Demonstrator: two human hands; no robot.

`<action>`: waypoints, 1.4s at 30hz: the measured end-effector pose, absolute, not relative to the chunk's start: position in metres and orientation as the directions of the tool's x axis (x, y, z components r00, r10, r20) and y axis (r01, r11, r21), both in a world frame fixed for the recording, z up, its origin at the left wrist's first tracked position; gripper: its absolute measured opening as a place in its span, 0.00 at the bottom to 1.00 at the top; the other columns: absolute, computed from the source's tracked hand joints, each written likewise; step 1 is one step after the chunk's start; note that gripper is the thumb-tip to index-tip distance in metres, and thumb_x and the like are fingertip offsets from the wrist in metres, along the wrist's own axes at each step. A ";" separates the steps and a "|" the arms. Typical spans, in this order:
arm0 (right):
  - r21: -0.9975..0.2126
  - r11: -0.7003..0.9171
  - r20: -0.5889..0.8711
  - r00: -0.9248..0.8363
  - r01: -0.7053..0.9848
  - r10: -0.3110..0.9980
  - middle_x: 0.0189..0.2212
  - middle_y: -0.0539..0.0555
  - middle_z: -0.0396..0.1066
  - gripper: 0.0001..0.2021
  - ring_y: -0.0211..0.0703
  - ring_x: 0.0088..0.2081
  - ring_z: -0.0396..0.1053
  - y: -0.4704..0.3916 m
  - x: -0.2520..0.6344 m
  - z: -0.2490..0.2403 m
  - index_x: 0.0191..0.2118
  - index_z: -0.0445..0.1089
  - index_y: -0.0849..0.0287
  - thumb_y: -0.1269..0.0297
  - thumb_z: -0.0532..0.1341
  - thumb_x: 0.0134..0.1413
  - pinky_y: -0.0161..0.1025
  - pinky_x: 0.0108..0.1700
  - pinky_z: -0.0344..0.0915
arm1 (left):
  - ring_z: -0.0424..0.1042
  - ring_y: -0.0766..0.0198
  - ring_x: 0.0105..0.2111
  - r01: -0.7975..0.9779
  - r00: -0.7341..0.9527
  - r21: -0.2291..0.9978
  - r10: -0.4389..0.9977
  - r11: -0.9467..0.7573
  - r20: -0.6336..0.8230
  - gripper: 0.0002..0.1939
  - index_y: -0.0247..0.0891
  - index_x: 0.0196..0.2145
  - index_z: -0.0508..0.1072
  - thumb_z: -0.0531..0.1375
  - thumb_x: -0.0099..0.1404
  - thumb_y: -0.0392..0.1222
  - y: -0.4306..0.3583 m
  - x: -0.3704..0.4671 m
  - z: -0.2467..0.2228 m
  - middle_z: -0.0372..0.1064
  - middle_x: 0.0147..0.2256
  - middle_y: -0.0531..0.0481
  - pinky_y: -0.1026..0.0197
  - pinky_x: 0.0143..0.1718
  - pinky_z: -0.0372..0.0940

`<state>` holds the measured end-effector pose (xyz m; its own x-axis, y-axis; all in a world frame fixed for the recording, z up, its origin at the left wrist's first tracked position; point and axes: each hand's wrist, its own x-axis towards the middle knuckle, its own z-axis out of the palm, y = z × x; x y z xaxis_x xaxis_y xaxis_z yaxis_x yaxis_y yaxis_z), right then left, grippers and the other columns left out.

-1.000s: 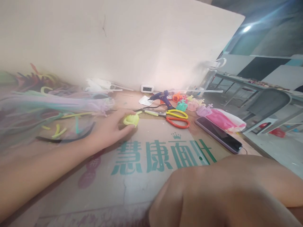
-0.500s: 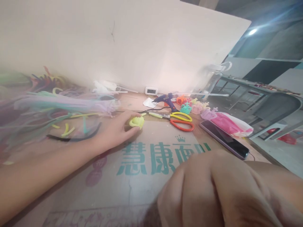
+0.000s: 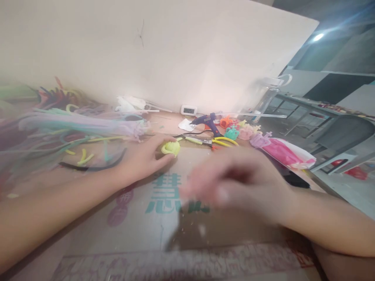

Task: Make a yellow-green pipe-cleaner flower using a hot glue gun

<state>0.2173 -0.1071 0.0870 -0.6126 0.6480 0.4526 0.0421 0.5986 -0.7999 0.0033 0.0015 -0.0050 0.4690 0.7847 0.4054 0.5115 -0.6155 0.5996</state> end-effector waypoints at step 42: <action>-0.883 0.340 0.178 -0.440 0.324 0.880 0.27 0.49 0.73 0.16 0.34 0.26 0.62 -0.005 0.232 0.004 0.29 0.71 0.60 0.55 0.59 0.64 0.34 0.30 0.57 | 0.72 0.50 0.56 0.528 0.437 0.606 0.802 -0.595 0.407 0.26 0.47 0.59 0.68 0.61 0.67 0.55 0.003 -0.001 -0.009 0.71 0.59 0.47 0.47 0.59 0.68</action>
